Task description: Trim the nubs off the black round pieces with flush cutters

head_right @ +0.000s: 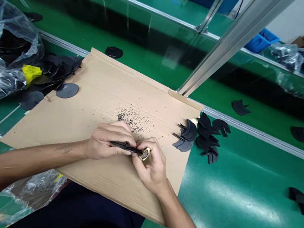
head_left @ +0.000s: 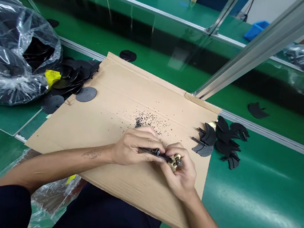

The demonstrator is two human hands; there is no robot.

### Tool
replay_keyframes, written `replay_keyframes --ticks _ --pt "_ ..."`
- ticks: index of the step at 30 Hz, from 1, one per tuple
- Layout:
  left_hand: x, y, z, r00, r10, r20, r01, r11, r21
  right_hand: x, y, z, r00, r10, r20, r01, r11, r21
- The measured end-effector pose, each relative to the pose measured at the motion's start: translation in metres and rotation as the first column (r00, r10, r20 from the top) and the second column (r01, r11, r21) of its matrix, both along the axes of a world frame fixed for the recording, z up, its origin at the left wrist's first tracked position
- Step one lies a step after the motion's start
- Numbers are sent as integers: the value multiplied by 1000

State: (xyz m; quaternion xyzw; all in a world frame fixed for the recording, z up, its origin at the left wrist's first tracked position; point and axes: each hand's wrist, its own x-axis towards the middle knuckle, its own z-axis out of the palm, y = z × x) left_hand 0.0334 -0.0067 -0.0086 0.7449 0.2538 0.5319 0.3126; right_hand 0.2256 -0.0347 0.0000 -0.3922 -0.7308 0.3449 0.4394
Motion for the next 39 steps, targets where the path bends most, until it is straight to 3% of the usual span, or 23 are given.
replay_keyframes --ticks 9,12,15,19,22,24,25,27,30,32,35,37,39 --pt "-2 5 -6 994 -104 -27 102 993 -57 -3 1 -1 992 -85 -90 84 996 -24" --pt "-3 4 -7 999 -46 -26 45 998 -33 -1 3 0 969 -219 -114 221 975 -1" --pt "-3 3 -8 999 31 -9 -31 999 6 2 6 1 926 -316 -206 290 946 -148" --pt "-4 3 -6 998 66 -22 -66 998 3 5 11 3 878 -294 -377 135 909 -394" --pt "-5 4 -5 998 63 -22 -66 984 -164 7 17 8 874 -251 -415 -4 852 -523" --pt "-5 9 -4 996 59 67 -29 925 -379 9 20 11 876 -221 -430 -66 827 -558" --pt "-6 13 -5 988 60 144 20 867 -498 10 21 12 876 -198 -439 -92 827 -555" --pt "-8 22 -7 949 79 307 164 706 -689 12 20 12 883 -142 -448 -127 845 -519" --pt "-13 36 -9 893 115 435 327 497 -804 14 16 7 942 -62 -330 -73 922 -381" --pt "-17 43 -10 877 97 471 387 439 -811 15 14 2 991 -78 -111 59 984 -170" --pt "-21 45 -9 870 -4 494 457 388 -801 14 14 -5 967 -165 193 131 976 177" --pt "-22 42 -8 877 -47 478 462 355 -813 13 16 -7 951 -159 266 87 961 263" --pt "-22 39 -8 890 -64 452 446 332 -831 13 17 -9 953 -136 271 60 961 270"
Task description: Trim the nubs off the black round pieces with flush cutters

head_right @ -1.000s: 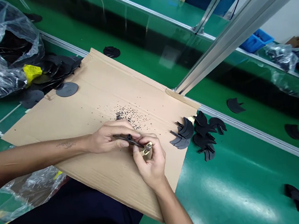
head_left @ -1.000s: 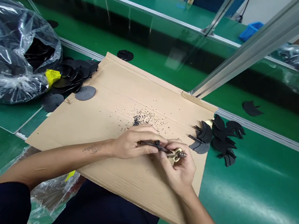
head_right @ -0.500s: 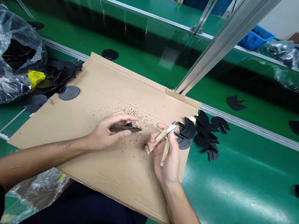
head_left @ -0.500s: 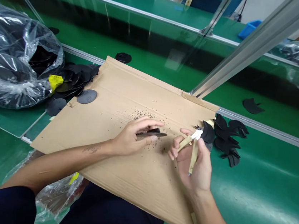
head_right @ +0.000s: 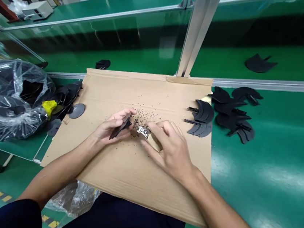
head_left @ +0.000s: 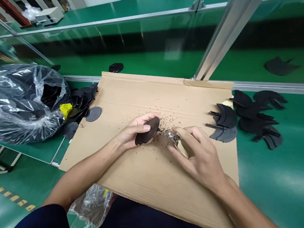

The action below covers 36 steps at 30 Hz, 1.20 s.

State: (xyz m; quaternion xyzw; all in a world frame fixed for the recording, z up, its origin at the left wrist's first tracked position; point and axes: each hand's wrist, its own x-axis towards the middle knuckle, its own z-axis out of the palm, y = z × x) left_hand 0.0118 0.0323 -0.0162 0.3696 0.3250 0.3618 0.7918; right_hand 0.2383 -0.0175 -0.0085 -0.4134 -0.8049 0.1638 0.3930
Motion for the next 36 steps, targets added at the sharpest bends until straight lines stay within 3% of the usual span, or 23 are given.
replay_keyframes --ticks 12,21,33,36 --pt "-3 -4 -3 997 -59 -54 67 985 157 0 -3 -4 997 58 -50 -61 997 -55" --pt "-5 -4 -5 994 -105 -15 105 991 84 -1 -4 -4 994 87 -71 -92 993 -74" --pt "-4 -8 2 995 -86 52 86 996 8 2 -8 4 995 99 31 -95 989 -112" --pt "-5 -6 4 998 -54 21 54 999 3 6 -6 -1 996 32 89 -27 998 -53"
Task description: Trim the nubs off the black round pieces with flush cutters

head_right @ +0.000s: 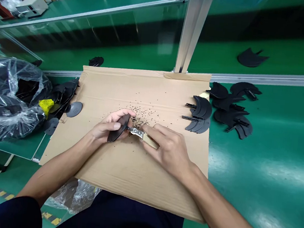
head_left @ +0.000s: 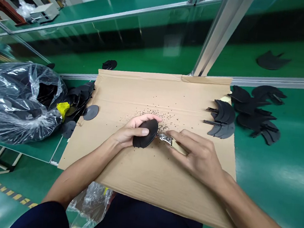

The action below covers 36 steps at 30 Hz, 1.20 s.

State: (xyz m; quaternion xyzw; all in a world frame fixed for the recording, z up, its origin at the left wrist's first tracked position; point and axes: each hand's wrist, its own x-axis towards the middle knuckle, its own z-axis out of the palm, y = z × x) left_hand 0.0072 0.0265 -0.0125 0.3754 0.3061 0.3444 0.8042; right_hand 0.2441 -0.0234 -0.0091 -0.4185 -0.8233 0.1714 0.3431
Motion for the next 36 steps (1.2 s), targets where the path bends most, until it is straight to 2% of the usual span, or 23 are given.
replay_keyframes --ticks 3,5,8,10,14,18,20,22,26,29,32,36 --pt "-2 2 4 999 10 -51 -9 999 35 2 5 -6 975 -172 138 153 979 136" --pt "-2 2 7 993 -53 -101 61 995 79 2 8 -8 929 -276 246 222 949 225" --pt "0 0 9 972 -122 -199 155 975 158 0 9 -7 863 -353 361 250 920 303" --pt "3 -1 9 967 -83 -243 133 971 198 -2 9 -6 842 -369 393 257 916 308" --pt "5 -2 4 968 59 -244 -10 980 198 -3 8 -3 827 -382 412 280 916 287" --pt "2 -1 3 956 181 -231 -123 962 242 -5 7 0 817 -393 423 290 913 288" --pt "2 -1 4 950 174 -261 -98 955 281 -6 6 1 806 -401 436 299 911 285" --pt "3 -2 6 942 128 -311 -14 939 343 -7 6 1 791 -416 448 311 905 290" --pt "7 -6 6 904 86 -419 148 856 496 -8 5 2 775 -433 461 315 896 312" --pt "8 -8 4 890 140 -434 137 826 546 -7 6 2 768 -441 464 324 893 312" --pt "8 -8 2 893 197 -404 60 838 542 -7 6 2 778 -431 457 327 899 291" --pt "9 -7 3 947 177 -269 -60 918 392 -7 6 3 798 -416 435 338 908 247"
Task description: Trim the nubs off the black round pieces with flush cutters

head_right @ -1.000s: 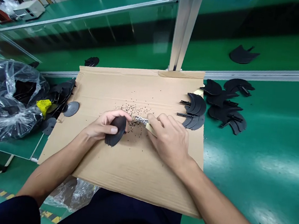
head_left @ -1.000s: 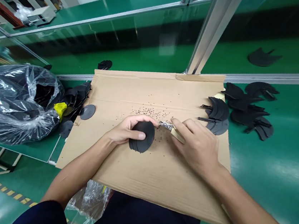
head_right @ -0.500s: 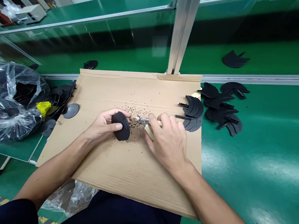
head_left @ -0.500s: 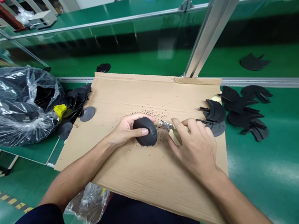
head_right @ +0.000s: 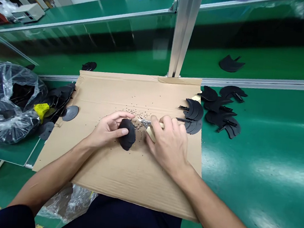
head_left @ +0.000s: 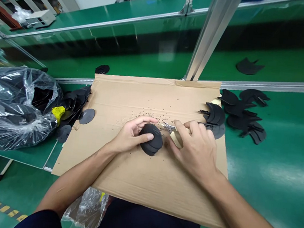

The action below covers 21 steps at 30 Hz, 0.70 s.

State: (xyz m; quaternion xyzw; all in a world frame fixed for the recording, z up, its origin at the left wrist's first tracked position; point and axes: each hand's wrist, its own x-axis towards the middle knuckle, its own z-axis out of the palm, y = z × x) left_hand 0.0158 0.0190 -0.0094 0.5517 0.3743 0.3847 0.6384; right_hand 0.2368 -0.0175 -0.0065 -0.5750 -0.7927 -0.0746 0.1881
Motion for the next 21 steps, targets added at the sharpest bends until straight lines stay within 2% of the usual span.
replay_keyframes --ticks 2,5,9,15,21 --pt "1 1 1 990 53 128 -37 991 -130 0 0 0 999 6 -41 -6 1000 -15" --pt "3 5 3 947 183 264 -93 943 -320 -1 0 1 995 49 -92 -52 998 -23" --pt "4 8 4 898 323 298 -148 862 -485 -1 -2 -1 980 133 -148 -130 991 26" --pt "12 0 3 885 331 328 -108 831 -546 -1 -5 -7 952 239 -191 -225 970 92" --pt "17 -6 -1 879 288 379 -28 827 -562 -3 -5 -9 947 254 -195 -240 967 90"
